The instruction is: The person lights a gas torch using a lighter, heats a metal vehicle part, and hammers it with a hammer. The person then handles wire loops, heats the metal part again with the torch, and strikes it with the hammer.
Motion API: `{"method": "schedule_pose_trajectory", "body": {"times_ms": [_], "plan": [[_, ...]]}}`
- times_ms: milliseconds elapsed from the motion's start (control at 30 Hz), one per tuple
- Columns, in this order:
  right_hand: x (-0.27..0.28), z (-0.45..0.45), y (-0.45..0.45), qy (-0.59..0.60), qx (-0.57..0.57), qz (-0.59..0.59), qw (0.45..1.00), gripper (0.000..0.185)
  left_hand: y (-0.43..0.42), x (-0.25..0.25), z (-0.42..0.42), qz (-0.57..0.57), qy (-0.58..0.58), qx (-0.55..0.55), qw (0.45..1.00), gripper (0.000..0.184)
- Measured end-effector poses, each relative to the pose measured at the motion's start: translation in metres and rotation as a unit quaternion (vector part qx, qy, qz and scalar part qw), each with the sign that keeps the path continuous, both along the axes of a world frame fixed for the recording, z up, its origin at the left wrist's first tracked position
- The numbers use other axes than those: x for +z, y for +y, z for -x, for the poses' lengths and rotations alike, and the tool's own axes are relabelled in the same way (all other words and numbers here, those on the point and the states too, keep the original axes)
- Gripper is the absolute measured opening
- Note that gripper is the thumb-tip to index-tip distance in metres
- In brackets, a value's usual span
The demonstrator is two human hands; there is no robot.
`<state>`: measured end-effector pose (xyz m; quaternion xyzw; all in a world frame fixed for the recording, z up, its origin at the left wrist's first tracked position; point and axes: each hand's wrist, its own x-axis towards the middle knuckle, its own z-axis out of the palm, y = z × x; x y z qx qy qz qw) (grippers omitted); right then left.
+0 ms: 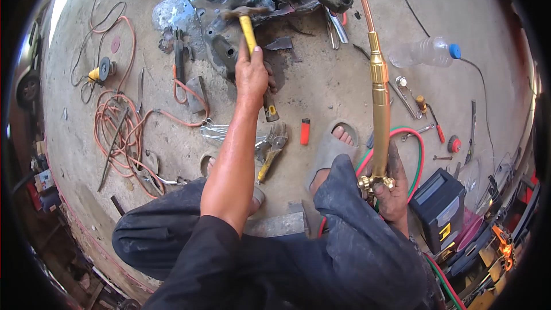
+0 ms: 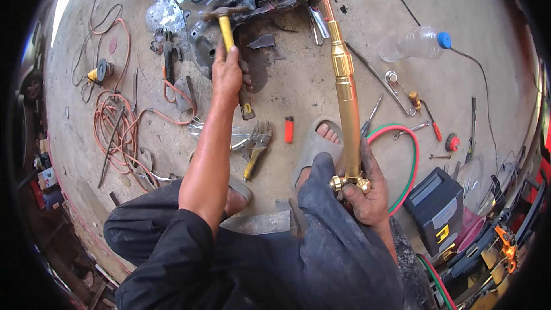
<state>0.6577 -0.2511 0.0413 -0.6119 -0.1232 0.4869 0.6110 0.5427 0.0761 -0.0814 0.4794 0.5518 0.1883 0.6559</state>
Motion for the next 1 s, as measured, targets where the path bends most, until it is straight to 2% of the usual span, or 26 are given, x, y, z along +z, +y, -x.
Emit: {"method": "schedule_pose_trajectory", "body": {"times_ms": [100, 167, 267, 367, 433, 467, 567, 600, 700, 800, 900, 1000], "plan": [[0.002, -0.002, 0.003, -0.001, 0.011, -0.001, 1.000, 0.102, -0.006, -0.001, -0.007, -0.014, 0.021, -0.060, 0.998, 0.054], [-0.001, -0.002, 0.001, 0.010, 0.026, -0.002, 1.000, 0.101, -0.011, -0.006, -0.012, -0.098, 0.003, 0.003, 0.995, 0.055], [-0.004, -0.004, 0.003, 0.012, 0.051, -0.015, 0.999, 0.098, -0.010, 0.000, -0.011, 0.023, -0.005, -0.030, 0.999, 0.057], [-0.017, -0.007, 0.000, -0.019, 0.099, 0.013, 0.995, 0.088, -0.026, 0.007, 0.014, 0.019, 0.037, -0.212, 0.977, 0.054], [-0.023, -0.007, 0.011, -0.065, 0.113, 0.058, 0.990, 0.080, -0.042, 0.004, 0.035, 0.005, 0.067, -0.270, 0.960, 0.040], [-0.027, -0.006, 0.016, -0.086, 0.119, 0.083, 0.986, 0.076, -0.042, 0.004, 0.046, -0.037, 0.120, -0.346, 0.930, 0.028], [-0.044, -0.009, 0.034, -0.222, 0.179, 0.097, 0.953, 0.069, -0.024, 0.018, 0.070, -0.046, 0.143, -0.450, 0.880, 0.032], [-0.044, -0.005, 0.041, -0.218, 0.164, 0.103, 0.956, 0.067, -0.013, 0.019, 0.077, -0.181, 0.201, -0.519, 0.811, 0.043], [-0.056, -0.004, 0.046, -0.191, 0.173, 0.123, 0.958, 0.067, 0.012, 0.033, 0.093, -0.320, 0.286, -0.536, 0.727, 0.042], [-0.063, 0.001, 0.052, -0.205, 0.173, 0.136, 0.954, 0.068, 0.034, 0.060, 0.095, -0.276, 0.356, -0.594, 0.667, 0.037], [-0.066, 0.002, 0.054, -0.271, 0.196, 0.147, 0.931, 0.068, 0.053, 0.080, 0.100, -0.290, 0.340, -0.604, 0.660, 0.035], [-0.066, 0.004, 0.057, -0.262, 0.195, 0.154, 0.933, 0.070, 0.065, 0.086, 0.103, -0.337, 0.316, -0.594, 0.658, 0.031]]}}
